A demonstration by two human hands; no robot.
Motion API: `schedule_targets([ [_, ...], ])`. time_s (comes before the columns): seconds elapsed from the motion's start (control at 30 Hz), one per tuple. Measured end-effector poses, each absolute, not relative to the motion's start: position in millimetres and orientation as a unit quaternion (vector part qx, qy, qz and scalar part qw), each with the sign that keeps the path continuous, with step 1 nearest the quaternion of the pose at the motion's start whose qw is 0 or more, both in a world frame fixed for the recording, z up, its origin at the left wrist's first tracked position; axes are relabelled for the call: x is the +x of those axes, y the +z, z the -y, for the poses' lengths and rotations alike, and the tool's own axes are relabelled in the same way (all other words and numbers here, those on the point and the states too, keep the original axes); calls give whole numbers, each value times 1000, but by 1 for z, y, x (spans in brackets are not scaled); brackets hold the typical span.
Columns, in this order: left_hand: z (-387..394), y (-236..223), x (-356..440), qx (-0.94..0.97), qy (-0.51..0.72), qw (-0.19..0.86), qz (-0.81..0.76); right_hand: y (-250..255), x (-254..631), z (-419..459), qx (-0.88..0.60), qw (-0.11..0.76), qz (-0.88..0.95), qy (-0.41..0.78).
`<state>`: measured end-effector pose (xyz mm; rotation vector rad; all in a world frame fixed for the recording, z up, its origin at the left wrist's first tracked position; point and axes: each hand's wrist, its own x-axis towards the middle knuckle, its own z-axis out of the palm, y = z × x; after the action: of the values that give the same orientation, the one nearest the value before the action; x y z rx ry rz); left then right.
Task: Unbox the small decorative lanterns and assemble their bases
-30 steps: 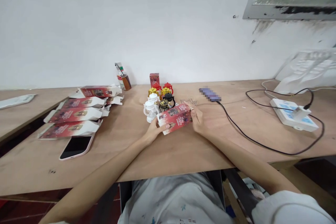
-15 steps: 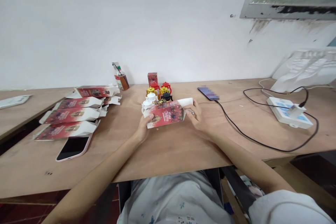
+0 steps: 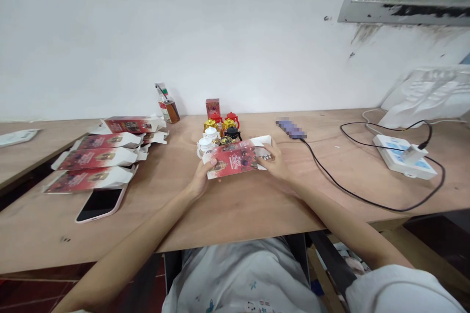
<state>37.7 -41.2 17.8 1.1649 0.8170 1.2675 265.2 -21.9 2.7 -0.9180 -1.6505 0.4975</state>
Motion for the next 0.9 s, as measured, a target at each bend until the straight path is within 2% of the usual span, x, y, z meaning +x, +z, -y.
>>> schedule_targets([
  [0.43,43,21,40,512,535,583,-334,6,265,19,-378,618,645,244],
  [0.73,32,20,32,486,622,552,-270,27,291,2,-231,718,395,525],
  [0.9,31,27,29,448,689,514,-246,39,325,-8,-216,772,335,494],
])
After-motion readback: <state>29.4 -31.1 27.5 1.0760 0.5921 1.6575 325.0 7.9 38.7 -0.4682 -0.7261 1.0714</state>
